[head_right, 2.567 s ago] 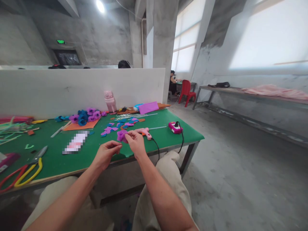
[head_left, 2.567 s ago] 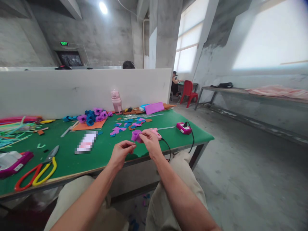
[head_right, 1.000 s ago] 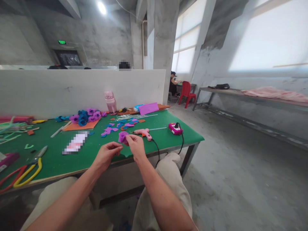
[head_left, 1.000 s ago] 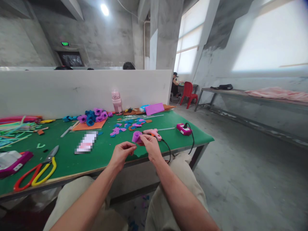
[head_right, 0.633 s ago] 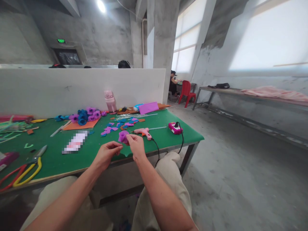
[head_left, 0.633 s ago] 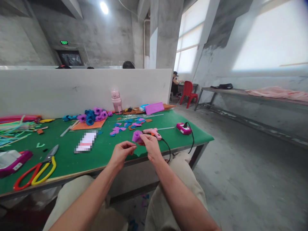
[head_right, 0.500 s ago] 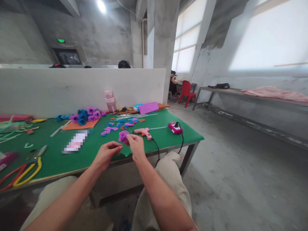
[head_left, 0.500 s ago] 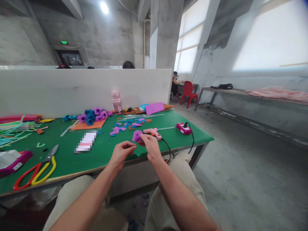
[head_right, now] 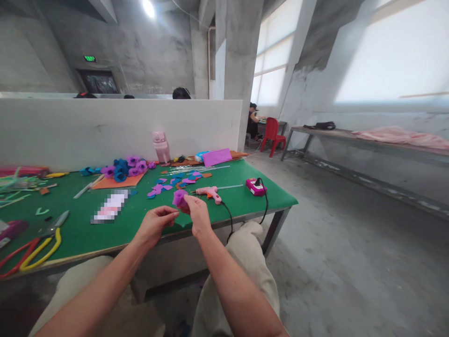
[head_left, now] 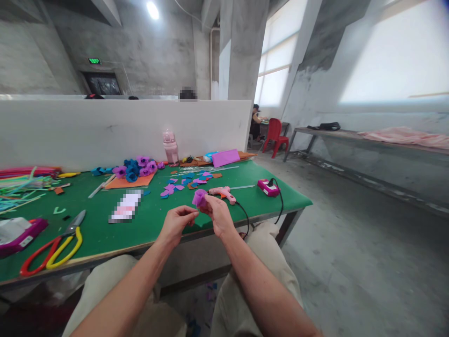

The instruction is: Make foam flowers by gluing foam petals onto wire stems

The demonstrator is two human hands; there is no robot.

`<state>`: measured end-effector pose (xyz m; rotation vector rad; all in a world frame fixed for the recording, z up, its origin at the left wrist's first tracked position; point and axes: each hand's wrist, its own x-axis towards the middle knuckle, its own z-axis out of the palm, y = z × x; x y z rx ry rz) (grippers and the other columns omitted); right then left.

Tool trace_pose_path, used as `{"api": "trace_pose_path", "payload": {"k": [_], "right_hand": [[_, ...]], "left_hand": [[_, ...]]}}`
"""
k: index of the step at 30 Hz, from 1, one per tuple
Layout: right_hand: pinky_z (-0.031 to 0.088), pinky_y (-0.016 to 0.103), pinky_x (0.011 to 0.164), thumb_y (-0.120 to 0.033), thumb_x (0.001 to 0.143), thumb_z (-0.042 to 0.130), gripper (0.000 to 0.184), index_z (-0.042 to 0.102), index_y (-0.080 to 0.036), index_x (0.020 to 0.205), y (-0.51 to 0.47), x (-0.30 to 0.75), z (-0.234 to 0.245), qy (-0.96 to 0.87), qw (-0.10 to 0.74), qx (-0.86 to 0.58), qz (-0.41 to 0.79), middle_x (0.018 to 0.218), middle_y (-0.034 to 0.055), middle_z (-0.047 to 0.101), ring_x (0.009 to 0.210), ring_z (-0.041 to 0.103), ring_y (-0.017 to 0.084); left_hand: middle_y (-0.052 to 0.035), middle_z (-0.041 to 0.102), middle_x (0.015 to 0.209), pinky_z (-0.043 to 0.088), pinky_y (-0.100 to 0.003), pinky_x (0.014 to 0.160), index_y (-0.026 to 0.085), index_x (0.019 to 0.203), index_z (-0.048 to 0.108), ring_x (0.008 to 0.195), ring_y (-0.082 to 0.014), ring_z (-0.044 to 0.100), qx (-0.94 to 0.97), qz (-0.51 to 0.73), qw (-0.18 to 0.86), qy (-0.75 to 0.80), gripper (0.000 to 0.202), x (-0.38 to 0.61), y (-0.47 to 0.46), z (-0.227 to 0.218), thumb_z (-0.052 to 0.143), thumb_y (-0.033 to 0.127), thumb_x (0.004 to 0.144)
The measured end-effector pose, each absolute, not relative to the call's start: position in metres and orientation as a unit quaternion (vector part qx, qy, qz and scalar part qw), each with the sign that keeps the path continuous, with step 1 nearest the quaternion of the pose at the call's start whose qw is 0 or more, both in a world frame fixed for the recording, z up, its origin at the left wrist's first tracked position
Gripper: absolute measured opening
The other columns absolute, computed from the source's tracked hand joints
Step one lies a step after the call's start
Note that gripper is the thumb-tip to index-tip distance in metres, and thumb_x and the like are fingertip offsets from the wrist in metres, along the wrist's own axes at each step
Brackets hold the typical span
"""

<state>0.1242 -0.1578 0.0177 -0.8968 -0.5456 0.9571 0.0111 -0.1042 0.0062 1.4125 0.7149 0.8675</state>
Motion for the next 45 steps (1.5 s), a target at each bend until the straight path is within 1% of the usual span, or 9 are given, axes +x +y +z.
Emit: {"api": "trace_pose_path", "payload": {"k": [5, 9, 17, 23, 27, 30, 34, 40, 45], "right_hand": [[0.044, 0.025, 0.067, -0.03, 0.062, 0.06, 0.016, 0.066, -0.018, 0.073, -0.157, 0.126, 0.012, -0.305, 0.734, -0.407, 0.45, 0.07, 0.0003, 0.065, 0.07, 0.057, 0.014], [0.043, 0.027, 0.076, -0.021, 0.058, 0.064, 0.027, 0.067, -0.019, 0.085, -0.156, 0.124, 0.009, -0.36, 0.722, -0.392, 0.443, 0.078, -0.0001, 0.067, 0.076, 0.058, 0.014], [0.043, 0.026, 0.073, -0.023, 0.056, 0.071, 0.029, 0.065, -0.016, 0.084, -0.155, 0.121, 0.004, -0.348, 0.733, -0.4, 0.427, 0.076, 0.0003, 0.067, 0.07, 0.058, 0.012], [0.043, 0.026, 0.074, -0.025, 0.055, 0.072, 0.034, 0.062, -0.017, 0.087, -0.157, 0.133, 0.008, -0.354, 0.728, -0.411, 0.419, 0.075, -0.0001, 0.066, 0.072, 0.059, 0.012], [0.047, 0.028, 0.071, -0.024, 0.053, 0.075, 0.036, 0.059, -0.016, 0.084, -0.162, 0.139, 0.01, -0.345, 0.7, -0.389, 0.49, 0.067, -0.0019, 0.063, 0.063, 0.059, 0.011], [0.049, 0.029, 0.07, -0.025, 0.053, 0.076, 0.035, 0.059, -0.016, 0.082, -0.164, 0.138, 0.009, -0.342, 0.686, -0.373, 0.523, 0.068, -0.002, 0.063, 0.06, 0.059, 0.01], [0.05, 0.027, 0.068, -0.025, 0.052, 0.077, 0.037, 0.061, -0.016, 0.084, -0.164, 0.134, 0.007, -0.348, 0.673, -0.379, 0.532, 0.073, -0.0006, 0.065, 0.06, 0.06, 0.01], [0.05, 0.025, 0.068, -0.024, 0.053, 0.076, 0.036, 0.062, -0.016, 0.085, -0.163, 0.133, 0.007, -0.358, 0.668, -0.373, 0.536, 0.074, -0.0009, 0.065, 0.061, 0.059, 0.009], [0.049, 0.025, 0.068, -0.025, 0.052, 0.077, 0.034, 0.062, -0.016, 0.082, -0.163, 0.132, 0.007, -0.357, 0.673, -0.375, 0.528, 0.074, -0.0013, 0.065, 0.062, 0.059, 0.009]], "left_hand": [[0.0012, 0.057, 0.05, 0.036, -0.02, 0.044, 0.013, 0.065, 0.066, 0.045, -0.0076, 0.046, 0.598, 0.379, 0.634, 0.312, 0.023, 0.01, -0.103, 0.004, 0.075, 0.03, 0.053], [0.0011, 0.057, 0.051, 0.035, -0.02, 0.045, 0.013, 0.066, 0.066, 0.045, -0.0071, 0.046, 0.589, 0.385, 0.643, 0.301, 0.023, 0.01, -0.1, 0.002, 0.075, 0.03, 0.053], [0.0023, 0.054, 0.047, 0.034, -0.019, 0.044, 0.012, 0.062, 0.063, 0.044, -0.0063, 0.045, 0.57, 0.391, 0.653, 0.311, 0.023, 0.014, -0.107, 0.006, 0.075, 0.029, 0.053], [-0.002, 0.06, 0.067, 0.033, -0.019, 0.04, 0.014, 0.088, 0.064, 0.042, -0.0051, 0.045, 0.575, 0.308, 0.694, 0.303, 0.037, 0.0, -0.095, 0.019, 0.073, 0.034, 0.058], [-0.0028, 0.061, 0.072, 0.028, -0.017, 0.037, 0.012, 0.076, 0.065, 0.04, -0.0014, 0.037, 0.548, 0.372, 0.68, 0.316, 0.031, -0.009, -0.081, 0.023, 0.07, 0.038, 0.06], [-0.0045, 0.061, 0.072, 0.035, -0.018, 0.045, 0.01, 0.077, 0.067, 0.049, -0.0048, 0.044, 0.544, 0.385, 0.685, 0.295, 0.03, -0.008, -0.079, 0.022, 0.071, 0.035, 0.06], [-0.0058, 0.062, 0.072, 0.04, -0.022, 0.054, 0.01, 0.078, 0.067, 0.058, -0.009, 0.05, 0.543, 0.366, 0.711, 0.256, 0.028, -0.003, -0.087, 0.021, 0.07, 0.032, 0.061], [-0.0016, 0.058, 0.064, 0.039, -0.022, 0.055, 0.011, 0.069, 0.065, 0.055, -0.0078, 0.048, 0.533, 0.381, 0.71, 0.256, 0.019, 0.0, -0.091, 0.021, 0.073, 0.024, 0.057], [-0.0004, 0.057, 0.062, 0.037, -0.021, 0.053, 0.012, 0.067, 0.064, 0.053, -0.0074, 0.046, 0.547, 0.398, 0.686, 0.268, 0.02, 0.0, -0.091, 0.019, 0.075, 0.024, 0.054]]}}
